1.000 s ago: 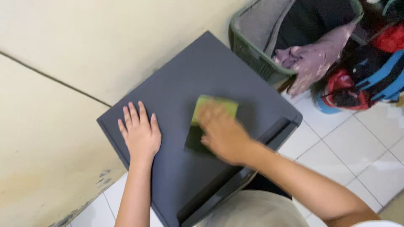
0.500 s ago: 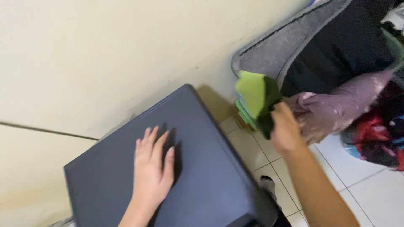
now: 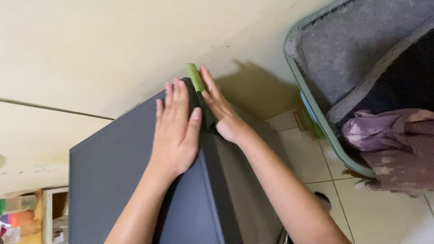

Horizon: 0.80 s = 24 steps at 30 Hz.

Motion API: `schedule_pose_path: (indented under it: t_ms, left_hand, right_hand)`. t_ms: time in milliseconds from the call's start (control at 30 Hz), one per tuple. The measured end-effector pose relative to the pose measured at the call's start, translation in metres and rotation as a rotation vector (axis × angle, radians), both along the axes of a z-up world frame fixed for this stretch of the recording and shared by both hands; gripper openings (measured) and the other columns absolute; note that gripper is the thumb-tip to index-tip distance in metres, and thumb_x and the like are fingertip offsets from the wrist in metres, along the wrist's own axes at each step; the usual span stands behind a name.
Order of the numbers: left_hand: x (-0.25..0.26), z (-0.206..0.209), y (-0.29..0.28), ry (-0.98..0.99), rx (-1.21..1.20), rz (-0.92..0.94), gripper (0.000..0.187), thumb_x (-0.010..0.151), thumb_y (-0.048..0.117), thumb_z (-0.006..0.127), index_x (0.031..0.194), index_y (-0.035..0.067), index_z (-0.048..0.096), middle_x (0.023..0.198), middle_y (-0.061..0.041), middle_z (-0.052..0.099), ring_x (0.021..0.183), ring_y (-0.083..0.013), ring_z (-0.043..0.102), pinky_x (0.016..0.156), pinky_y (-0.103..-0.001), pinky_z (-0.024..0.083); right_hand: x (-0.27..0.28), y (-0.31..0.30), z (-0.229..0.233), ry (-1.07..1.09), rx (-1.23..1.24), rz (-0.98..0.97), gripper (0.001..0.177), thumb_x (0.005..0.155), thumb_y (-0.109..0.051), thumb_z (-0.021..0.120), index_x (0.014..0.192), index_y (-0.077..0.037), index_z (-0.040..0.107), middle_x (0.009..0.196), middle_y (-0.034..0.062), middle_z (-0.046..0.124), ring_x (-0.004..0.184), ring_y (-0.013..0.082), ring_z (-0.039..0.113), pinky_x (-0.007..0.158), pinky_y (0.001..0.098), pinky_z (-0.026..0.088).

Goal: The person wipes the exterior of a small refrigerator with a green cloth. They clean the top, sides, and front surfaces repeatedly, moving around the appliance to reach different areas.

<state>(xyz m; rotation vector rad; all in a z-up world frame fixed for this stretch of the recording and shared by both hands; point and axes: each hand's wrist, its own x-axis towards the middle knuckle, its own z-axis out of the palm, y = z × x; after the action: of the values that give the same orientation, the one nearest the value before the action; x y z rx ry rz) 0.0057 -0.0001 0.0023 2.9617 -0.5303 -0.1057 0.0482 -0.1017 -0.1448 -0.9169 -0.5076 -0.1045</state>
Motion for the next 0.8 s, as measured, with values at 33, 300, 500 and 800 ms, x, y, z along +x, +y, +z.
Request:
schedule_pose_path:
  t_ms: [33,300,500,800]
  left_hand:
    - [0.000,0.002,0.000,-0.010,0.009,-0.015,0.064,0.112,0.031,0.036,0.164,0.000,0.014,0.170,-0.027,0.013,0.158,-0.0415,0.006,0.124,-0.061,0.002]
    - [-0.005,0.005,0.000,-0.070,0.018,-0.026,0.062,0.114,0.032,0.032,0.165,0.001,0.015,0.170,-0.025,0.017,0.158,-0.0376,0.007,0.126,-0.055,-0.001]
    - [-0.010,0.005,-0.001,-0.212,-0.114,-0.019,0.048,0.111,0.022,0.037,0.152,-0.002,0.043,0.158,-0.024,0.044,0.151,-0.0369,0.037,0.125,-0.043,0.030]
    - [-0.004,0.001,0.008,-0.215,-0.118,-0.059,0.050,0.110,0.019,0.043,0.152,-0.006,0.044,0.156,-0.030,0.044,0.147,-0.0467,0.036,0.122,-0.053,0.029]
  right_hand:
    - [-0.001,0.003,-0.018,-0.001,-0.091,-0.052,0.065,0.116,-0.038,0.034,0.167,-0.010,0.006,0.173,0.0225,-0.001,0.159,0.0382,-0.003,0.129,0.0545,-0.001]
    - [-0.085,-0.029,0.017,0.096,-0.186,0.074,0.082,0.104,-0.057,0.026,0.164,-0.004,0.004,0.170,0.0251,-0.014,0.155,0.0432,-0.014,0.121,0.0603,-0.012]
    - [-0.013,0.009,-0.027,-0.016,0.285,0.195,0.063,0.114,-0.043,0.025,0.164,-0.006,0.016,0.174,0.0060,0.005,0.163,0.0148,-0.005,0.135,0.0361,-0.009]
    - [-0.112,-0.023,0.027,-0.001,-0.169,-0.020,0.070,0.107,-0.041,0.023,0.163,-0.003,0.008,0.172,0.0234,-0.007,0.157,0.0404,-0.010,0.123,0.0576,-0.013]
